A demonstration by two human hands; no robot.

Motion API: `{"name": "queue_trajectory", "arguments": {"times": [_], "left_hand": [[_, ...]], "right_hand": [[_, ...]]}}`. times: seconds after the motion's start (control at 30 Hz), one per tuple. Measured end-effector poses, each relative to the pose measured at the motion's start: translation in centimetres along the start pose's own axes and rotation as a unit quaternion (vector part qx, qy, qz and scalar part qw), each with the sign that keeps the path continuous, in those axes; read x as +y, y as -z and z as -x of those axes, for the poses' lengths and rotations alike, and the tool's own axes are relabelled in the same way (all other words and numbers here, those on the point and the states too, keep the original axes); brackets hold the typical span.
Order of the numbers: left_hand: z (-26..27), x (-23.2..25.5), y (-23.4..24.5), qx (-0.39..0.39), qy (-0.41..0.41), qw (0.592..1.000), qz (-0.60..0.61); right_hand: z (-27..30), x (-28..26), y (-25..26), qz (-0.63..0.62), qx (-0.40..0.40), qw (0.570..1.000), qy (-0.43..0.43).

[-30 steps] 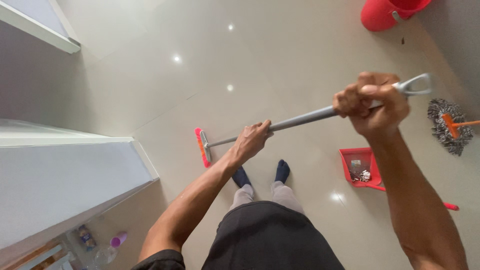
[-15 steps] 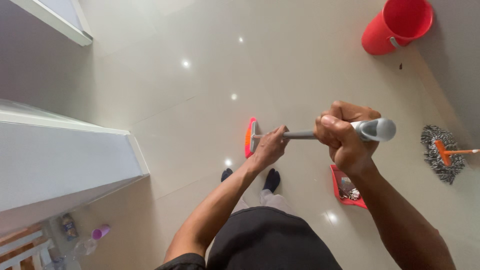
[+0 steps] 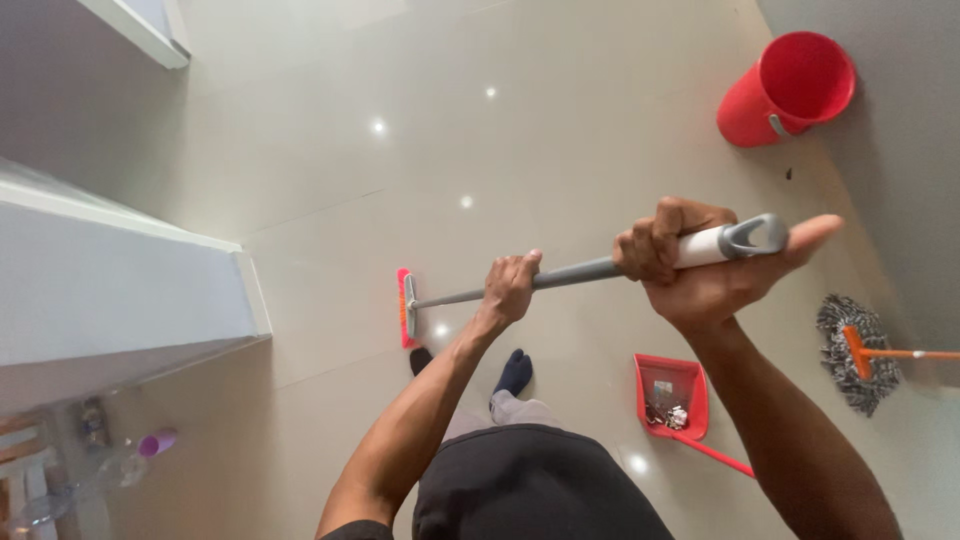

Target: The person sweeps the floor using a broom and a dustpan, moving across the room and gathering debris into the pan.

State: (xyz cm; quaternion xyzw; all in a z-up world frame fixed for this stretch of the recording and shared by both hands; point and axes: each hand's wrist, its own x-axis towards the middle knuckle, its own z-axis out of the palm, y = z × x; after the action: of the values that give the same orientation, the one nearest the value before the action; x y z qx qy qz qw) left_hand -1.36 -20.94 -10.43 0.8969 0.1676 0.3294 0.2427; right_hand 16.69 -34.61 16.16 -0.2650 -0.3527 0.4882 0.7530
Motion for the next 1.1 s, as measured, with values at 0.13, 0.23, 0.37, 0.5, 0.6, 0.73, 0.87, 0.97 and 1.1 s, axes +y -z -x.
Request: {"name": "queue_trajectory", "arguments": {"times": [0.13, 0.23, 0.37, 0.5, 0.6, 0.73, 0.87, 0.97, 1.1], "left_hand": [[2.0, -0.1, 0.0, 0.094, -0.014, 0.995, -0.033], [1.1, 1.7, -0.1, 0.137, -0.027, 0.990, -0.012], [-1.6, 4.2, -1.1, 0.140, -0.031, 0.984, 0.104], [-4.1, 7.2, -2.8, 0.163, -0.042, 0.974, 0.149], [-5.5, 8.2, -3.1, 0.196, -0.054, 0.965, 0.163], [-4.4, 8.4, -1.4, 0.152, -0.017, 0.977, 0.148], [-0.1, 7.7, 3.3, 0.071, 0.150, 0.971, 0.175], [2.8, 6.7, 8.9, 0.009, 0.239, 0.941, 0.240], [5.1, 4.4, 12.4, -0.023, 0.278, 0.945, 0.169]], "right_hand": [[0.0, 2.6, -0.9, 0.044, 0.033, 0.997, -0.060], [0.2, 1.7, -3.2, 0.130, 0.032, 0.988, -0.071], [-0.2, -1.3, -5.2, 0.245, 0.048, 0.967, -0.057], [0.6, -1.6, -6.5, 0.323, 0.055, 0.944, -0.045], [0.8, -2.4, -4.0, 0.202, 0.040, 0.978, -0.014], [0.6, -3.8, -0.3, 0.035, -0.014, 0.999, -0.022], [-3.4, -1.9, 2.5, 0.020, -0.128, 0.983, -0.133], [-6.9, 2.0, 1.2, -0.043, -0.192, 0.965, -0.176], [-8.2, 6.8, -3.6, 0.050, -0.218, 0.954, -0.202]]}}
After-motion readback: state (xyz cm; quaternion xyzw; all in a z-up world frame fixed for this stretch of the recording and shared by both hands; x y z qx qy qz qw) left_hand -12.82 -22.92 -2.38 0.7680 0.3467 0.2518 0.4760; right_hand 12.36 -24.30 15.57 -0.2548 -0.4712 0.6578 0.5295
